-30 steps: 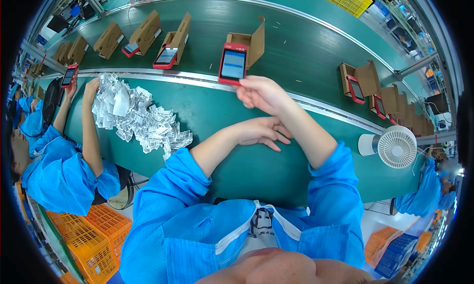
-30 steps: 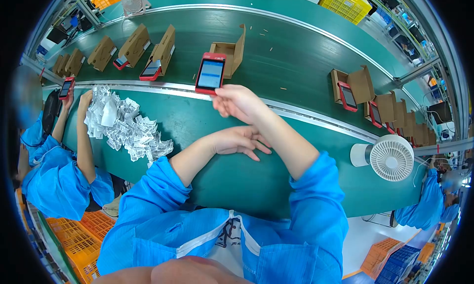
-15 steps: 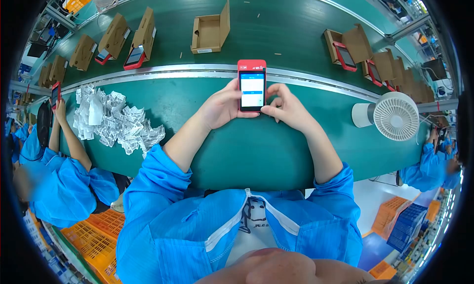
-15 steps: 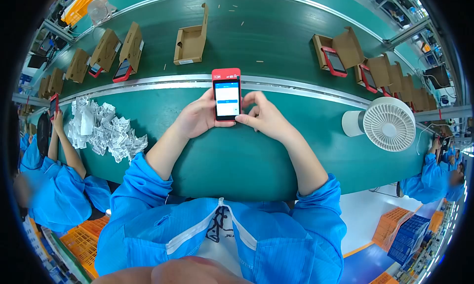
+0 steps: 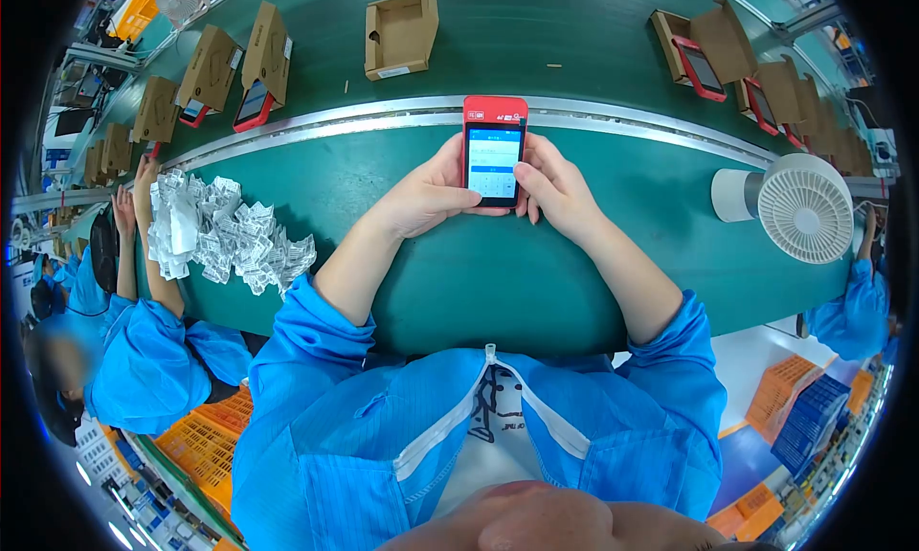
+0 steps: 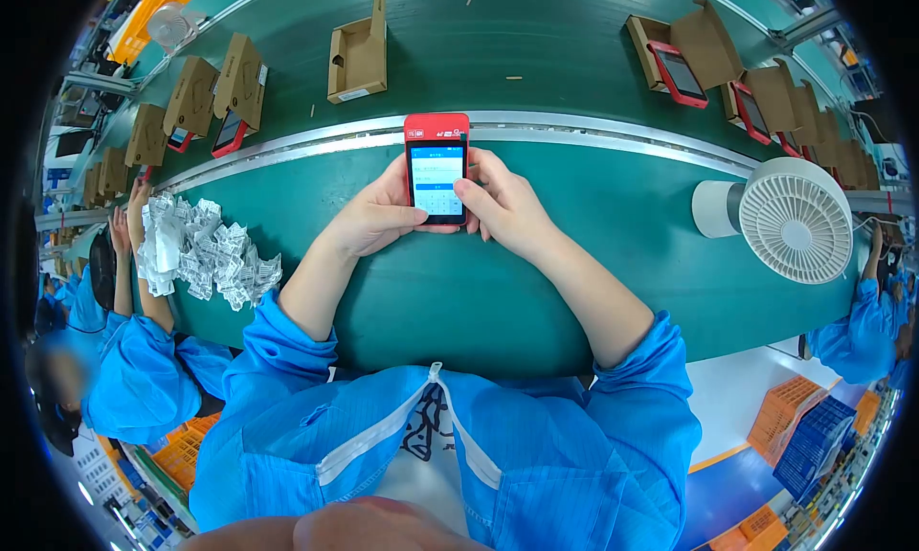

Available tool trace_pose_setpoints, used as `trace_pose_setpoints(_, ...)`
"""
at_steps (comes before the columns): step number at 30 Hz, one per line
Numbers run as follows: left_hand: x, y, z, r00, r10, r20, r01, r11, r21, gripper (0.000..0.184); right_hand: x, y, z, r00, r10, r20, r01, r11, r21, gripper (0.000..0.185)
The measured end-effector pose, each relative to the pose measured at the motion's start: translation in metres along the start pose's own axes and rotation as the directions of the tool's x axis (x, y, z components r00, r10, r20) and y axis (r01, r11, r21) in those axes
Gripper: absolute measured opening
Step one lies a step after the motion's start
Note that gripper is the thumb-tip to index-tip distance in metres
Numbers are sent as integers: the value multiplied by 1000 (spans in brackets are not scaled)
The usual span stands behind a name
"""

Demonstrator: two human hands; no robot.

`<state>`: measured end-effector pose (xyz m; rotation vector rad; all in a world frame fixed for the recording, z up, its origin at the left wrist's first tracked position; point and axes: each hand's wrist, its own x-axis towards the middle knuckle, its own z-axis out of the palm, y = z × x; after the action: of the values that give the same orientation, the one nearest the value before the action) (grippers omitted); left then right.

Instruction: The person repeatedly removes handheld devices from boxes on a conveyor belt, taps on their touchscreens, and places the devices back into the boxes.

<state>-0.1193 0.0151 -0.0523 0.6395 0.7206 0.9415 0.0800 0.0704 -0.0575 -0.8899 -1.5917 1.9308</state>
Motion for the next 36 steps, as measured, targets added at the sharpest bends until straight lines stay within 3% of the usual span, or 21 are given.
trace_pose_setpoints(8,0,0,3,999,34,30,-36,998,50,82,3,-2,6,993,58,-100,-72,986,-151,33)
trace_pose_setpoints(17,-2,2,7,1000,-21,-15,21,1000,14,83,3,0,5,995,45,-93,-56,992,-116,34)
trace_pose_setpoints(36,0,0,3,1000,6,12,-6,999,34,81,5,2,3,995,63,-74,-71,990,-119,35)
